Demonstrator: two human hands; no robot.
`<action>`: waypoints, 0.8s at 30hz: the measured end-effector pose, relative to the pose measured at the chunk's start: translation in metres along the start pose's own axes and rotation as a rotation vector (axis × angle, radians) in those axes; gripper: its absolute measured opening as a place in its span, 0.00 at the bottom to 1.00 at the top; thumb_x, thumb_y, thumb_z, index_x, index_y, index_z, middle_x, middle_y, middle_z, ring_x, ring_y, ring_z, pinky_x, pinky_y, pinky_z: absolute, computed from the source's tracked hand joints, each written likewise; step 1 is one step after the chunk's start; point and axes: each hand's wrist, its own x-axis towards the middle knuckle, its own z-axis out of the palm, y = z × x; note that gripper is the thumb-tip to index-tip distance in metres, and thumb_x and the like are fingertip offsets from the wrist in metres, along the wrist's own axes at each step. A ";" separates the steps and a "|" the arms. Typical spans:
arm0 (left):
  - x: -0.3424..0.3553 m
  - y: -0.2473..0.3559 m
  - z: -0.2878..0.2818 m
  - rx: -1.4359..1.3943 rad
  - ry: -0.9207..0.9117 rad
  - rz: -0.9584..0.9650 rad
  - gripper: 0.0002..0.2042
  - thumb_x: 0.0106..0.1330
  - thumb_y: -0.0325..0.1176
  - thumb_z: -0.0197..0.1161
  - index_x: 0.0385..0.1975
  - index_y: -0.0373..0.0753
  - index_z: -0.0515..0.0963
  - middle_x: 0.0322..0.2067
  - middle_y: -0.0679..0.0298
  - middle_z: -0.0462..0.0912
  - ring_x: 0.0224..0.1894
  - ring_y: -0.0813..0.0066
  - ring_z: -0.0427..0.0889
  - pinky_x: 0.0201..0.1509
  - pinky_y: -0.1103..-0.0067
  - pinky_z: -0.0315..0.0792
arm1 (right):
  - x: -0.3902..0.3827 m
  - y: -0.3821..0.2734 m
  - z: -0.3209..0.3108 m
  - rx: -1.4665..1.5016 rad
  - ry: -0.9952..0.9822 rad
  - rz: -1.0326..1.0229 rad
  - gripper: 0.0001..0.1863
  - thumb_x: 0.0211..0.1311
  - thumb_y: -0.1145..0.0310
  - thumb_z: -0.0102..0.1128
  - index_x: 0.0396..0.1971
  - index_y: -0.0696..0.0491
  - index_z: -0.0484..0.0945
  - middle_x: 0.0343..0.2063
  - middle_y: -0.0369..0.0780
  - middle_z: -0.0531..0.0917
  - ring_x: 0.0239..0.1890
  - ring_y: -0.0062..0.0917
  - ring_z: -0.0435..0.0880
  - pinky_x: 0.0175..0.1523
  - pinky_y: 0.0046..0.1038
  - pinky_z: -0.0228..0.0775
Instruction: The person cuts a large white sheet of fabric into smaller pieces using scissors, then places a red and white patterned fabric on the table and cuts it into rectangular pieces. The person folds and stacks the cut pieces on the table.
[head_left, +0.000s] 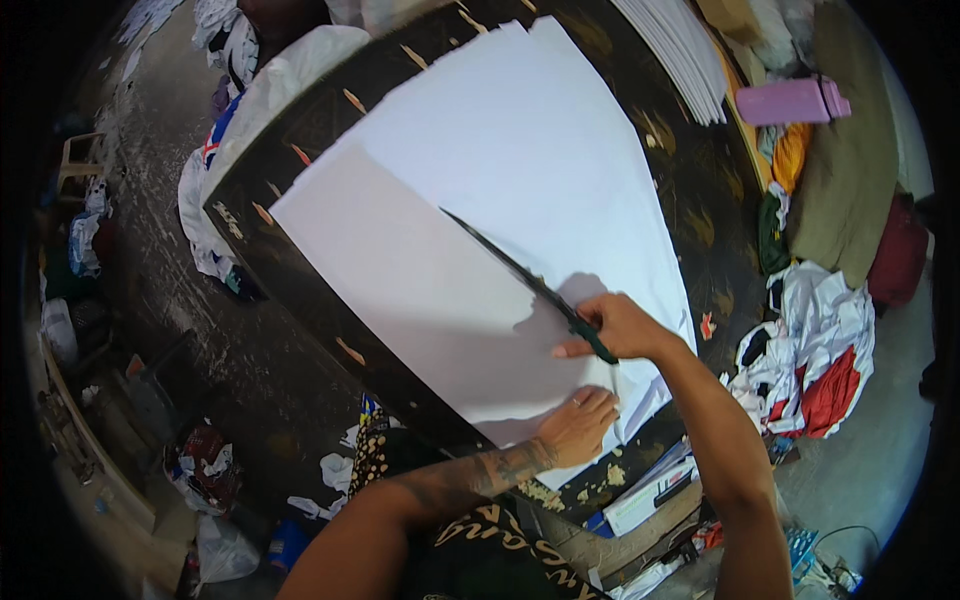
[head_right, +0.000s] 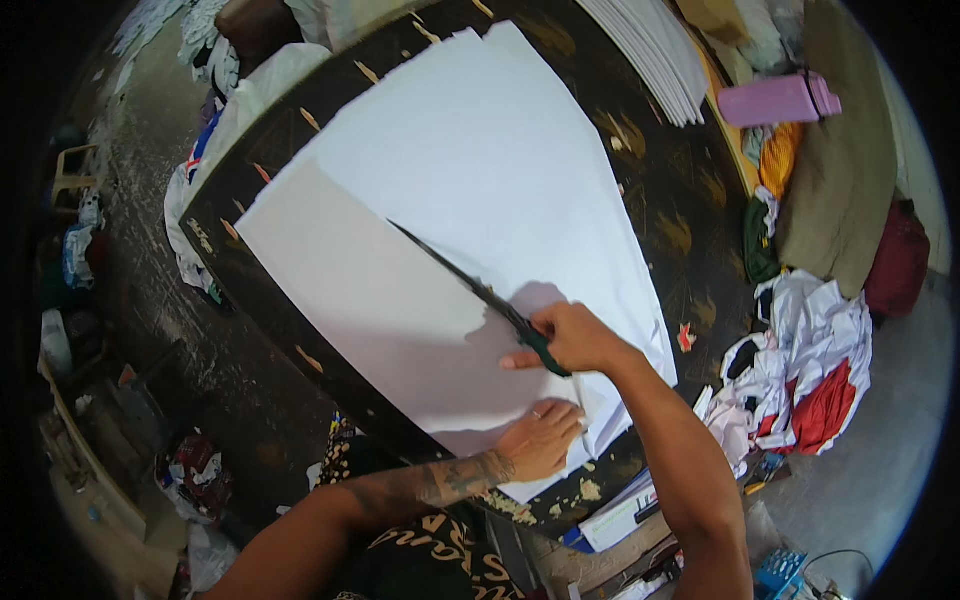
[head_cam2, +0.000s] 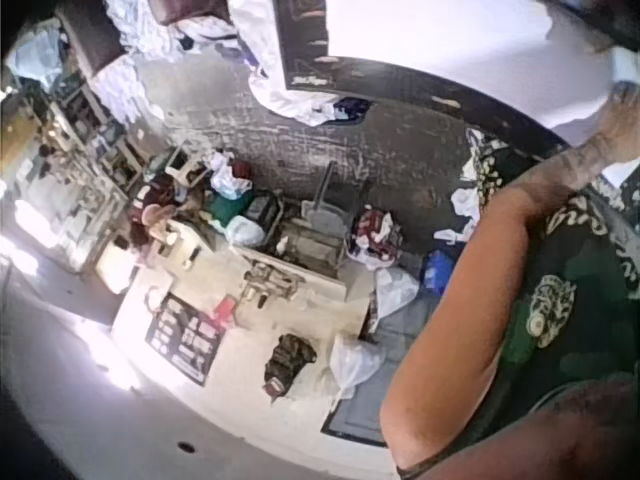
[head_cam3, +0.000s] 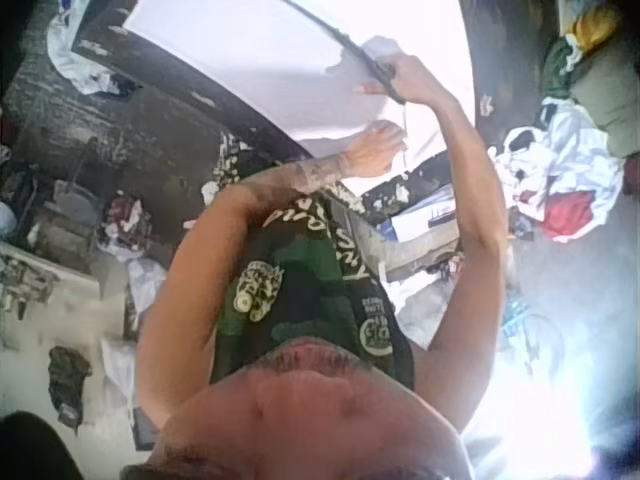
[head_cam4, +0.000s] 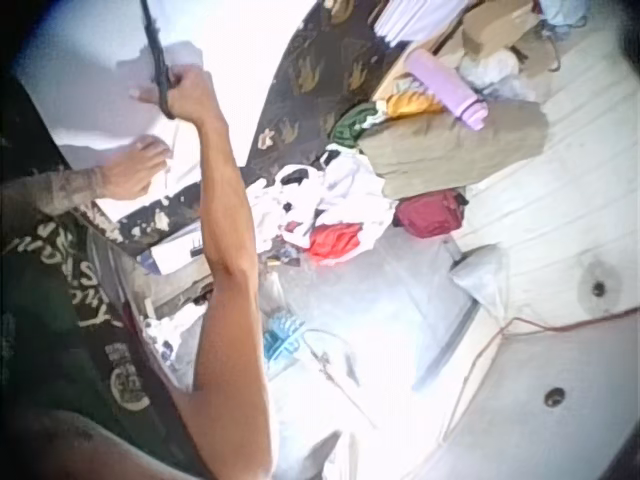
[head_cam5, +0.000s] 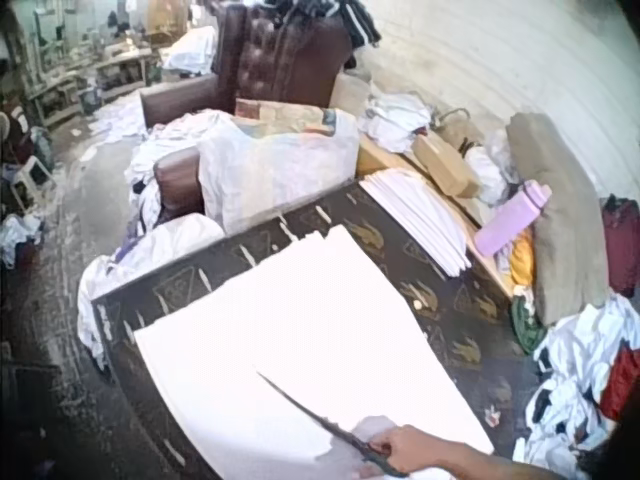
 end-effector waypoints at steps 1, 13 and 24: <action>0.001 0.000 -0.001 0.018 -0.003 0.006 0.27 0.58 0.37 0.65 0.58 0.31 0.79 0.61 0.54 0.77 0.68 0.60 0.70 0.71 0.62 0.62 | 0.003 -0.008 -0.002 -0.021 -0.021 0.039 0.40 0.47 0.30 0.83 0.17 0.56 0.74 0.15 0.36 0.73 0.22 0.26 0.73 0.30 0.34 0.65; 0.003 -0.015 0.003 0.002 -0.199 0.025 0.25 0.62 0.33 0.60 0.60 0.32 0.80 0.65 0.56 0.77 0.70 0.59 0.70 0.74 0.64 0.60 | 0.047 -0.091 -0.015 0.122 0.001 -0.002 0.38 0.49 0.30 0.81 0.16 0.52 0.76 0.14 0.36 0.74 0.21 0.26 0.76 0.32 0.32 0.69; 0.011 -0.063 -0.098 -0.368 -0.047 -0.172 0.15 0.67 0.32 0.61 0.50 0.32 0.82 0.56 0.54 0.80 0.65 0.53 0.74 0.72 0.56 0.67 | 0.024 -0.146 -0.041 0.022 0.289 -0.036 0.38 0.51 0.32 0.81 0.19 0.58 0.78 0.15 0.40 0.76 0.22 0.30 0.75 0.32 0.36 0.68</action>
